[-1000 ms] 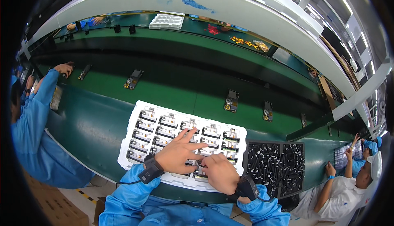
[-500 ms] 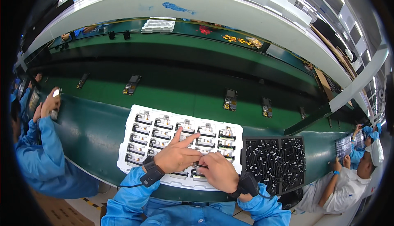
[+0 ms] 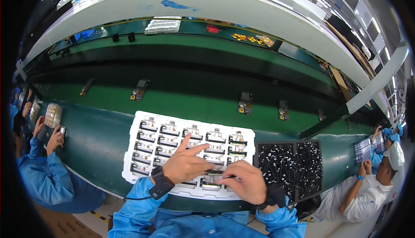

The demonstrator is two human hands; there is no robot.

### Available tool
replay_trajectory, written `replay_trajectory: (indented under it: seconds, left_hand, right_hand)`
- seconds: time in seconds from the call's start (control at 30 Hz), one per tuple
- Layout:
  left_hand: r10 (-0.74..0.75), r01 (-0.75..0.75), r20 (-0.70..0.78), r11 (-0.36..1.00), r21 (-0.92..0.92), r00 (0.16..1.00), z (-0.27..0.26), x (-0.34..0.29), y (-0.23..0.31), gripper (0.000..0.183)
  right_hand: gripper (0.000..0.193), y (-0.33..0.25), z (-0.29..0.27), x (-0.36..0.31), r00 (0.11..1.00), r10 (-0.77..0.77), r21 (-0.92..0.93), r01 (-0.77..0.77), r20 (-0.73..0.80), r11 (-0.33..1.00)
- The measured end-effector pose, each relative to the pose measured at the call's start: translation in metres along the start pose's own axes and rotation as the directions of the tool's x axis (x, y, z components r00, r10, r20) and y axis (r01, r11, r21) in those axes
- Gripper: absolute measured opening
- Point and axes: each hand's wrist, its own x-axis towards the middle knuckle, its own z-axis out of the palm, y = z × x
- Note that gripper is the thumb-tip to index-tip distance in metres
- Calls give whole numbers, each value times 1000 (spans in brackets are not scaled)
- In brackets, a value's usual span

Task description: Manually assemble electronic components on a circuit board at a factory assembly line.

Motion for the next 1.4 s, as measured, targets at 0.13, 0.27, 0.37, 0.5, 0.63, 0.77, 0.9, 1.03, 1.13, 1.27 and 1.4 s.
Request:
replay_trajectory:
  seconds: [0.13, 0.27, 0.37, 0.5, 0.63, 0.77, 0.9, 1.03, 1.13, 1.27, 1.4]
  left_hand:
    - [-14, 17, -75, 999, 35, 997, 13, 5, 4, 29]
    - [-68, 69, -39, 998, 16, 997, 21, 2, 4, 23]
    - [-114, 111, 68, 993, 49, 991, 10, 1, 9, 36]
    - [-138, 141, 94, 990, -24, 986, -2, 8, 19, 33]
    - [-96, 97, 70, 995, -18, 993, 6, 8, 15, 27]
    - [-54, 53, 36, 999, 7, 998, 11, 5, 14, 19]
    - [2, 3, -38, 991, 130, 999, 14, 6, 30, 16]
    - [22, 3, -164, 988, 152, 986, 9, 10, 41, 18]
    - [-6, 37, -216, 990, 139, 976, 13, 5, 44, 22]
    - [-47, 72, -210, 991, 115, 977, 17, 1, 41, 21]
    - [8, -9, 10, 994, 109, 1000, 11, 0, 44, 18]
  right_hand:
    - [25, 19, -63, -40, 866, 367, -222, -453, -339, 863]
    - [42, 77, -111, -75, 808, 269, -529, -557, -524, 640]
    - [46, 100, -123, -90, 775, 342, -518, -616, -531, 593]
    - [44, 98, -128, -104, 699, 419, -306, -663, -580, 683]
    - [28, 103, -137, -121, 709, 413, -200, -609, -572, 768]
    - [28, 96, -142, -118, 694, 326, -311, -624, -642, 717]
    - [36, 106, -150, -116, 827, 178, -651, -536, -534, 537]
    - [32, 111, -149, -116, 836, 193, -657, -527, -513, 539]
    - [31, 103, -154, -122, 848, 224, -666, -519, -480, 535]
    - [33, 86, -156, -117, 806, 324, -711, -591, -496, 381]
    - [52, 91, -165, -110, 805, 493, -787, -523, -330, 326]
